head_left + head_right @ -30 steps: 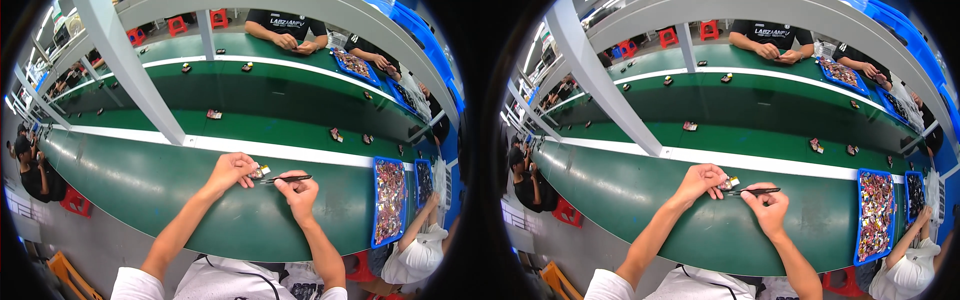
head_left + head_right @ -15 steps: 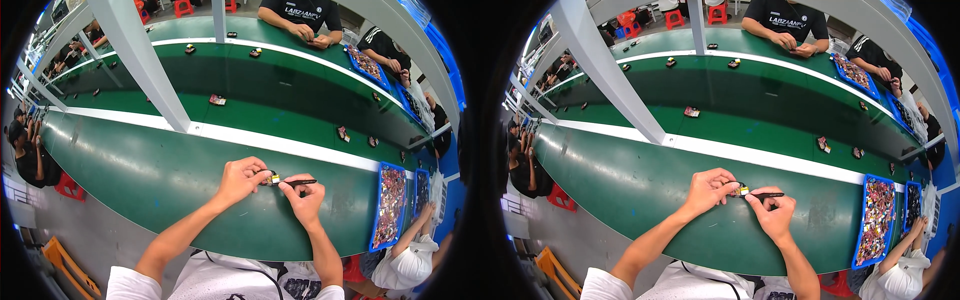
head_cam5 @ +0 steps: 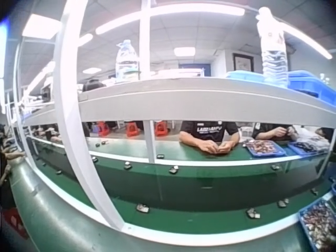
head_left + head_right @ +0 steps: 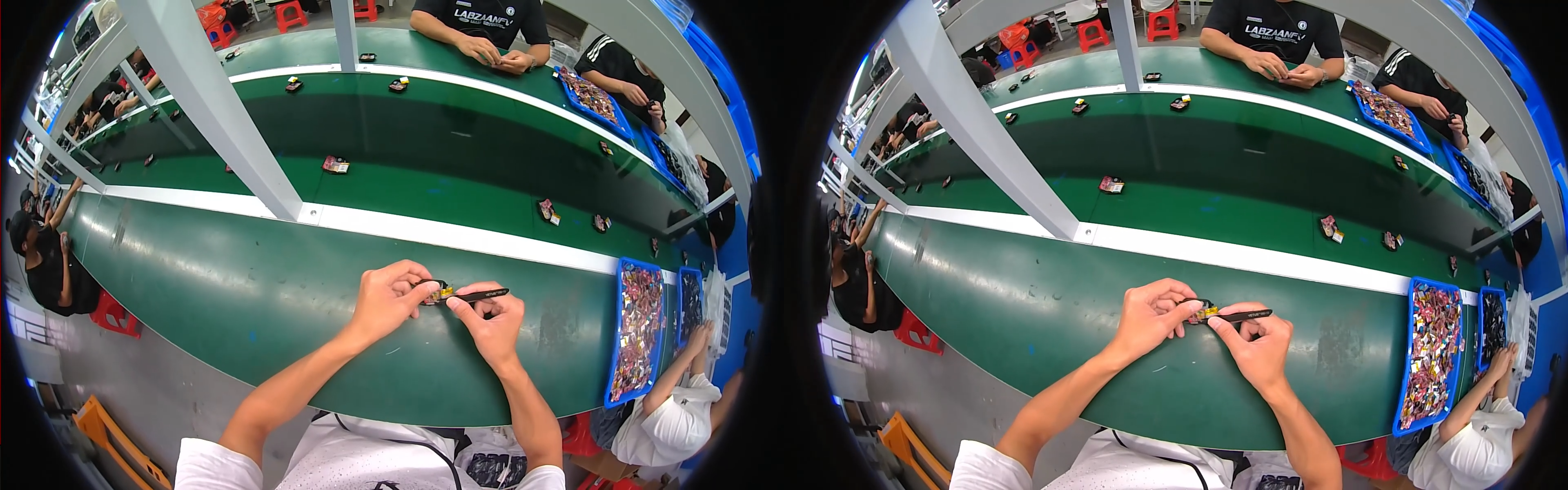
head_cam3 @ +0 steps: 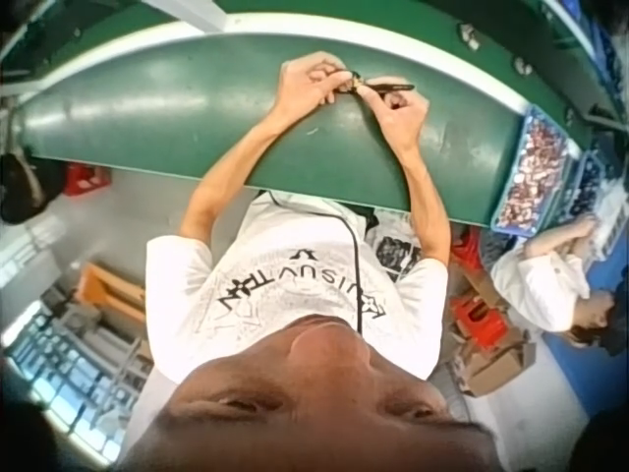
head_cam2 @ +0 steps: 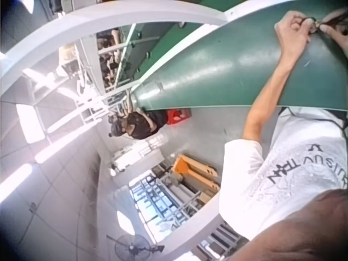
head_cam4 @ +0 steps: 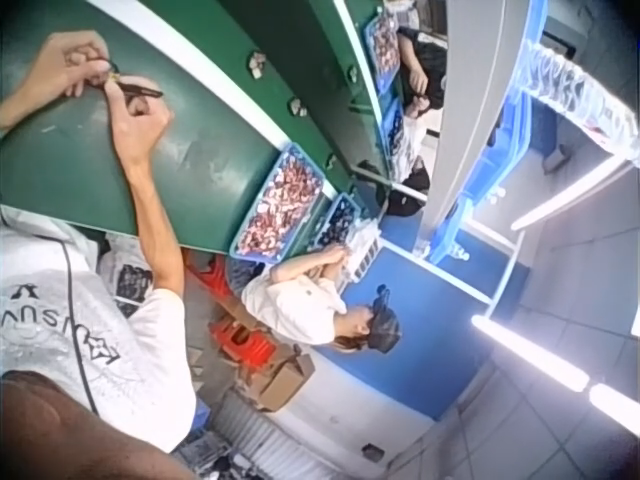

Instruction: Assembling small electronic components onto a circuit board at a conveyor belt.

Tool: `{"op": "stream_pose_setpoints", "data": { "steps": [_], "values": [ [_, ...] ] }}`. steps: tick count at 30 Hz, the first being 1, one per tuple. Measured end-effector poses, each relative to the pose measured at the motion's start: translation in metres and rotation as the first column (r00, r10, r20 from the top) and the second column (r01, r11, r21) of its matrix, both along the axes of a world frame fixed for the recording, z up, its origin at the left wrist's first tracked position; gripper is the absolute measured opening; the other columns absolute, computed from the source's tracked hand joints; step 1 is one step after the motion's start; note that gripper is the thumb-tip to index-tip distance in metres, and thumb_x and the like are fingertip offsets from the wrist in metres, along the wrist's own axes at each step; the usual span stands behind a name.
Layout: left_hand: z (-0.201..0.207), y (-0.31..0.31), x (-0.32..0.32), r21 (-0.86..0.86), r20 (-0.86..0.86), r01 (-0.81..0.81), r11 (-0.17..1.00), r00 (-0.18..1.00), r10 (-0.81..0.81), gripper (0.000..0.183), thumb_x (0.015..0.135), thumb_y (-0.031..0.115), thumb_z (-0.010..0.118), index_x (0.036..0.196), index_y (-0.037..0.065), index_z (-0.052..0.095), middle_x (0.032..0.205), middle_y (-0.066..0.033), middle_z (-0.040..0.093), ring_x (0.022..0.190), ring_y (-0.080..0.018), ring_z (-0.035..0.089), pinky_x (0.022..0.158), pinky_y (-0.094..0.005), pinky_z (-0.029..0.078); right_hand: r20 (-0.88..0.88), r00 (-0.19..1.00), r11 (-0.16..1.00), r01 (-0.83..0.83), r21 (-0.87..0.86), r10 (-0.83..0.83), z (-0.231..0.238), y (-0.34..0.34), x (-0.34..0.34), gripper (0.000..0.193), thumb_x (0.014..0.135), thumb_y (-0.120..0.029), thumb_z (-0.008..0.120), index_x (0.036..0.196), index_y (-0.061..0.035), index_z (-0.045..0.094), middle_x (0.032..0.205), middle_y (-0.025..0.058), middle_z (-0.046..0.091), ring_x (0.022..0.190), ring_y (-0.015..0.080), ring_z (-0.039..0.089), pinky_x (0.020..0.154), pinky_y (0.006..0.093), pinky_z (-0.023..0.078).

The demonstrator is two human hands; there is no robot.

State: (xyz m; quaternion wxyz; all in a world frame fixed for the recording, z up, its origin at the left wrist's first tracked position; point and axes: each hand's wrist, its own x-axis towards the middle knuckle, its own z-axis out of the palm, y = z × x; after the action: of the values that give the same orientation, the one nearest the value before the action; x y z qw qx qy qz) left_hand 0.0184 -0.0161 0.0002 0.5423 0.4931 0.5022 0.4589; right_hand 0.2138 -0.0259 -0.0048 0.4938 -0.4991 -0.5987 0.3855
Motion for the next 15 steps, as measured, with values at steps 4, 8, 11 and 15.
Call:
{"op": "stream_pose_setpoints", "data": {
  "steps": [4,8,11,15],
  "values": [
    [0.0018,-0.0015,0.0011,-0.016,0.029,-0.012,1.000,1.000,0.013,0.014,0.089,0.006,0.076,0.097,-0.004,0.069,0.076,-0.0079,0.073,0.054,-0.0058,0.061,0.046,-0.0219,0.047,-0.062,0.998,0.999,-0.019,-0.042,0.016,0.0006,-0.0004,0.0008,0.014,0.080,-0.001,0.084,0.091,-0.0008,0.075,0.057,-0.0090,0.050,0.048,-0.0021,0.034,0.045,0.0201,0.022],
    [0.0016,-0.0021,0.0015,0.004,0.024,0.005,1.000,1.000,-0.005,0.015,0.091,0.007,0.075,0.100,-0.004,0.069,0.078,-0.0077,0.073,0.055,-0.0068,0.062,0.047,-0.0215,0.047,-0.086,0.996,0.997,-0.027,-0.067,0.021,-0.0008,-0.0006,0.0023,0.013,0.081,0.000,0.083,0.091,-0.0005,0.074,0.059,-0.0088,0.052,0.049,-0.0024,0.034,0.045,0.0195,0.022],
    [-0.0008,-0.0025,0.0026,0.020,0.024,-0.011,1.000,1.000,0.010,0.015,0.091,0.007,0.075,0.100,-0.004,0.069,0.078,-0.0073,0.073,0.055,-0.0068,0.062,0.046,-0.0215,0.047,-0.120,0.993,0.996,-0.023,-0.086,0.013,-0.0002,0.0002,-0.0008,0.014,0.081,0.000,0.083,0.091,0.0001,0.074,0.061,-0.0086,0.053,0.050,-0.0027,0.035,0.045,0.0192,0.023],
    [0.0000,-0.0032,0.0021,0.026,-0.015,-0.004,1.000,1.000,0.004,0.017,0.093,0.007,0.073,0.104,-0.005,0.068,0.080,-0.0078,0.072,0.057,-0.0081,0.064,0.047,-0.0212,0.046,-0.144,0.989,0.995,-0.029,-0.094,0.016,0.0008,0.0016,-0.0003,0.013,0.083,0.000,0.082,0.092,0.0006,0.073,0.063,-0.0084,0.055,0.051,-0.0028,0.036,0.045,0.0189,0.023]
  ]
}}
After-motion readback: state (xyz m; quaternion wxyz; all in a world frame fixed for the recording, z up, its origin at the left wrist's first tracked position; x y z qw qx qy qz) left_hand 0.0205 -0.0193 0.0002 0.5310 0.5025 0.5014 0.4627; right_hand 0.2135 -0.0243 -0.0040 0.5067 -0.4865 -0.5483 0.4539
